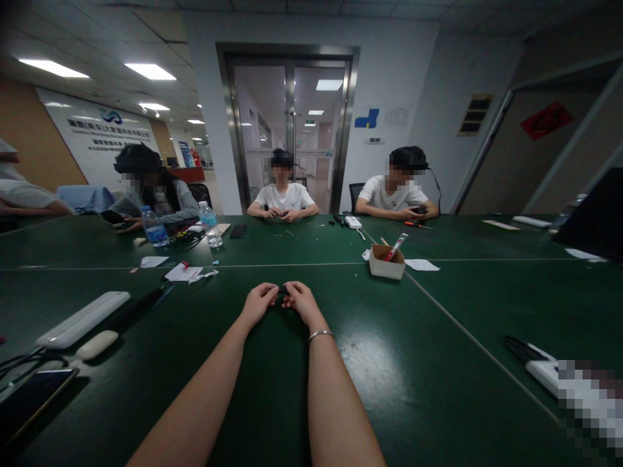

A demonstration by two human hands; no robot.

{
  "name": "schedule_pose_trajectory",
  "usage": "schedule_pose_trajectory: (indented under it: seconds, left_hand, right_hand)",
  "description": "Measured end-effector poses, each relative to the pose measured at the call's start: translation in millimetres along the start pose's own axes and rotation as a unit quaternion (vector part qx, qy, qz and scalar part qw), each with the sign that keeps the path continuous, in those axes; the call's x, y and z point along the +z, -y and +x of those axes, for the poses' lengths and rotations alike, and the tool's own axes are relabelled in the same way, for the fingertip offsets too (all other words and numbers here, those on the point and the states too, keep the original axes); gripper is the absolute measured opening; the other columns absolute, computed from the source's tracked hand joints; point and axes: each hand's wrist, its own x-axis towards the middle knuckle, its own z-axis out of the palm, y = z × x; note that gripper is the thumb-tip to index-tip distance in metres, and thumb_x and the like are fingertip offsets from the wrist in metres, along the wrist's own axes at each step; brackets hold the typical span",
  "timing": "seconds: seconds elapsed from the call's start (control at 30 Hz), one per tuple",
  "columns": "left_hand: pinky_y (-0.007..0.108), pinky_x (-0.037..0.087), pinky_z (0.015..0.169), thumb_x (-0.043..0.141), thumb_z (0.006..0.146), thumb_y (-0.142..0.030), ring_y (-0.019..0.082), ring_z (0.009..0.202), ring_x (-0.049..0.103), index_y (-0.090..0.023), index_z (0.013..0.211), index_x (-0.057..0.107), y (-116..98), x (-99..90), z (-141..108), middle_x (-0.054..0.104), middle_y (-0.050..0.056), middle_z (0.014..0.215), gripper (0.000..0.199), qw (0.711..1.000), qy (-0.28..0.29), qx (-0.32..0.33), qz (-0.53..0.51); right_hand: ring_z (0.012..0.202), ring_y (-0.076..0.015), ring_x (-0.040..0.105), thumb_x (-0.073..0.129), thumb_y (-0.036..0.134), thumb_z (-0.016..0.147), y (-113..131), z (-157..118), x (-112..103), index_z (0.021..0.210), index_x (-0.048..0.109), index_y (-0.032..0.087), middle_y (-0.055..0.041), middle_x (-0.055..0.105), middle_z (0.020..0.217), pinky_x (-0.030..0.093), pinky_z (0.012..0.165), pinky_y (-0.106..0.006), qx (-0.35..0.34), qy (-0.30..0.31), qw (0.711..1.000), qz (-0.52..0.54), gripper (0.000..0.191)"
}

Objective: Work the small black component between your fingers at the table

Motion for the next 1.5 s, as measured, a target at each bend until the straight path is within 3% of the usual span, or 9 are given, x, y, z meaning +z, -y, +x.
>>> schedule_pose_trajectory:
  seconds: [0.23,0.43,0.7,1.1,1.5]
  left_hand:
    - [0.022,0.048,0.054,0.064,0.074,-0.042,0.01,0.057,0.056,-0.014,0.085,0.066,-1.1,-2.4,2.5,0.061,0.002,0.068,0.03,0.996,-0.079,-0.031,-0.027]
    - [0.023,0.048,0.057,0.065,0.073,-0.04,0.011,0.061,0.058,-0.015,0.084,0.067,2.2,-0.2,1.7,0.063,0.003,0.07,0.028,1.0,-0.023,-0.008,-0.004]
    - [0.023,0.048,0.058,0.061,0.077,-0.042,0.013,0.067,0.06,-0.015,0.088,0.065,7.3,1.3,2.2,0.065,0.005,0.075,0.029,1.0,-0.004,0.013,0.019]
    - [0.023,0.046,0.056,0.06,0.074,-0.048,0.013,0.063,0.058,-0.014,0.086,0.064,3.3,2.9,0.0,0.064,0.003,0.072,0.036,1.0,-0.012,0.002,0.021]
    - [0.025,0.045,0.058,0.057,0.075,-0.052,0.014,0.061,0.058,-0.015,0.086,0.065,4.8,1.2,0.1,0.065,0.004,0.071,0.038,0.998,-0.022,-0.001,0.056]
  right_hand:
    - [0.043,-0.0076,0.05,0.066,0.044,0.073,-0.4,0.3,-0.6,0.089,0.061,0.017,0.0031,0.057,0.054,0.05,0.052,-0.027,-0.003,-0.017,1.0,0.025,0.032]
    - [0.044,-0.0081,0.05,0.068,0.043,0.071,-1.9,1.7,-0.5,0.088,0.062,0.016,0.0027,0.057,0.053,0.049,0.052,-0.025,-0.007,-0.006,1.0,0.012,0.033]
    - [0.044,-0.0079,0.049,0.07,0.042,0.07,0.9,-0.3,1.2,0.088,0.062,0.016,0.0031,0.056,0.053,0.05,0.052,-0.026,-0.005,-0.001,1.0,0.017,0.032]
    - [0.043,-0.0071,0.052,0.068,0.037,0.074,-1.7,1.8,-0.7,0.091,0.062,0.015,0.0011,0.06,0.057,0.045,0.047,-0.021,-0.002,-0.005,1.0,-0.005,0.029]
    - [0.046,-0.0073,0.053,0.071,0.035,0.07,1.3,-0.2,0.1,0.094,0.062,0.015,0.0005,0.063,0.063,0.046,0.05,-0.022,-0.008,0.012,1.0,-0.02,0.032]
